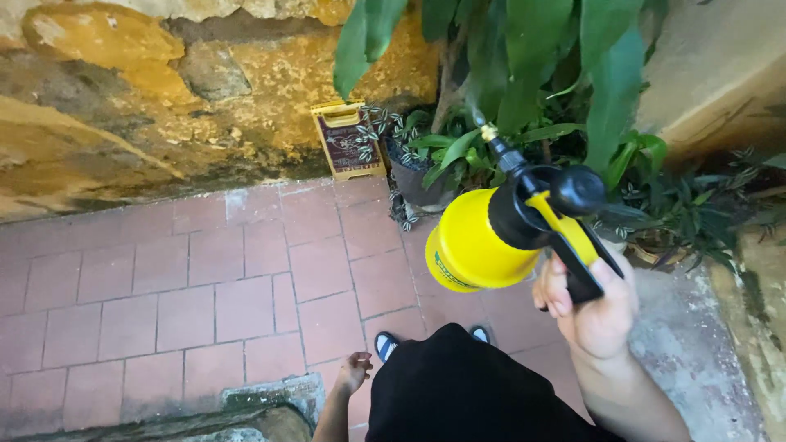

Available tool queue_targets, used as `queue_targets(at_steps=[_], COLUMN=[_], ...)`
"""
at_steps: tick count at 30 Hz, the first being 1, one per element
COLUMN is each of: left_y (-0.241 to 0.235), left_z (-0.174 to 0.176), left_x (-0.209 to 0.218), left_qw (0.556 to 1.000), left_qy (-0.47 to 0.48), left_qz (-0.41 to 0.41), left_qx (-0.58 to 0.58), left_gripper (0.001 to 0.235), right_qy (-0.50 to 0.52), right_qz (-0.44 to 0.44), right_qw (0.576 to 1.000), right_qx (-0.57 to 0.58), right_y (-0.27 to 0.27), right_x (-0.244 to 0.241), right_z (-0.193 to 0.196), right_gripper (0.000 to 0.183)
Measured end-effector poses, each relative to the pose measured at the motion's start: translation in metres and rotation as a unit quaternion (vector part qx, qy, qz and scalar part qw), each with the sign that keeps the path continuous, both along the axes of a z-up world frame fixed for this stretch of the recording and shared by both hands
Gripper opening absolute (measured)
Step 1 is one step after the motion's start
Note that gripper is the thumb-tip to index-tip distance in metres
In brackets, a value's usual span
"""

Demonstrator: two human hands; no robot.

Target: Watering potted plants using a handheld pressure sprayer.

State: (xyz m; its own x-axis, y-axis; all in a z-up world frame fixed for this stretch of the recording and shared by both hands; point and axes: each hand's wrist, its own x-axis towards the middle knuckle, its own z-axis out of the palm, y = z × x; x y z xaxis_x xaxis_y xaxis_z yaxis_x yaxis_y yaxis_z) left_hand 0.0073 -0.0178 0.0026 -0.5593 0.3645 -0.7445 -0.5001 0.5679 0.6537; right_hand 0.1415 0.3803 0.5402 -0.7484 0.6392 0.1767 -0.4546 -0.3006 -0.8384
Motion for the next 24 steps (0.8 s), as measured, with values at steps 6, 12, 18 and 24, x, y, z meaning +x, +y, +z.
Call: queue_targets(at_steps=[6,12,18,24], left_y=[-0.018,-0.026,-0.024,-0.023], left_z=[-0.006,-0.005,-0.003,0.004], left_x=[0.01,0.026,0.028,0.03], left_qw=[0.999,0.998,0.997,0.998], left_qy=[-0.015,-0.029,-0.016,-0.004], left_qz=[0.039,0.055,0.068,0.063], left_qx=[0.016,0.019,0.027,0.022], left_gripper=[0.027,0.025,0.028,0.027], right_qy=[-0.069,-0.084,-0.096,-0.141], right_qz=[0.007,0.009,0.045,0.068], right_qw=[0.997,0.995,0.992,0.985], right_qx=[0.028,0.059,0.073,0.069], right_y=[-0.007,-0.005,-0.011,-0.019], right_x=[-0.031,-0.038,-0.044,-0.054], right_z=[-0.001,-0.003,-0.018,-0.036], right_gripper=[0.04,0.039,0.037,0.034])
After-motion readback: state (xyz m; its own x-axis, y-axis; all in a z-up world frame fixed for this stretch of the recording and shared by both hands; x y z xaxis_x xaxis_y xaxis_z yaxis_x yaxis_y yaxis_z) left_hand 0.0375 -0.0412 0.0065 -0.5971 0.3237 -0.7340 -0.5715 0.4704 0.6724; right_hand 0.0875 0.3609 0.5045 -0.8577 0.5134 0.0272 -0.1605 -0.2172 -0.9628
